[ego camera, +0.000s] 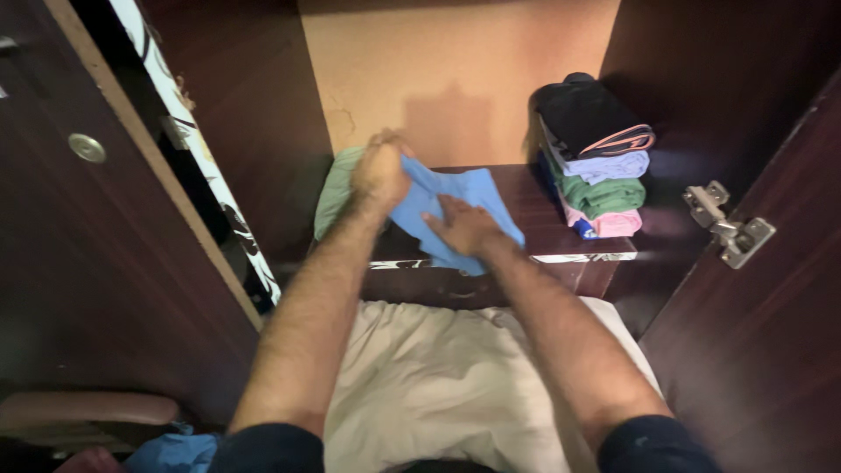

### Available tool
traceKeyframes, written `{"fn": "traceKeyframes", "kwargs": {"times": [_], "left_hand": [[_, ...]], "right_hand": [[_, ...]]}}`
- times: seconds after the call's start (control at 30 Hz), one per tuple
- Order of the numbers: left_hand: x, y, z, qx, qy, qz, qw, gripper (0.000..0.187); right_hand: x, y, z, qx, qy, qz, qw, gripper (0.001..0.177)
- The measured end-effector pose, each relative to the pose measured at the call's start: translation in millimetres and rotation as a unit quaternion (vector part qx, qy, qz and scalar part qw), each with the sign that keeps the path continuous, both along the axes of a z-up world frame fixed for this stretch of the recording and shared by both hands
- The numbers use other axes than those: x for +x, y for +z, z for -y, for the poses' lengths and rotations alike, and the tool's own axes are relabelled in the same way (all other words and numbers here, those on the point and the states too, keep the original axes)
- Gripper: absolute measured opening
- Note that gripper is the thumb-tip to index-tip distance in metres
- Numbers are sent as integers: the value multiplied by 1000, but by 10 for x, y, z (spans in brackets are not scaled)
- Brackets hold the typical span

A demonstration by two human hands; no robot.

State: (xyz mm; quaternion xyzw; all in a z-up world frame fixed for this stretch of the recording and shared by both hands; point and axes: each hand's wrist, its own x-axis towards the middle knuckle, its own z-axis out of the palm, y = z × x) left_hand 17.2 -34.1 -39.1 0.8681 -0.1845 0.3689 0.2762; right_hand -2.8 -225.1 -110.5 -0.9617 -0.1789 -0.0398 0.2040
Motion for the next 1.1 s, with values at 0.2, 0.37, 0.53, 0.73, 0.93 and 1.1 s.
{"fn": "traceKeyframes", "kwargs": {"times": [0.2,0.37,0.53,0.73,0.93,1.1], "left_hand": [[-453,371,-530,85,173,-167,967,43],[-294,-23,-745,286,257,-42,922,29],[-89,-444,-677,246,161,-167,941,50],[-78,-634,-719,226,160,-191,942,57],[-121,-578,-704,219,153,-205,942,58],[-149,-602,-705,220,153,-197,943,59]], "right_hand": [[-86,40,-794,28,17,19,999,90],[-247,147,-933,-26,22,28,999,83],[-136,43,-841,66,40,79,994,65],[192,-210,-694,144,28,154,977,28],[363,-128,-322,278,8,191,941,21],[510,-213,326,432,-69,173,883,24]]}}
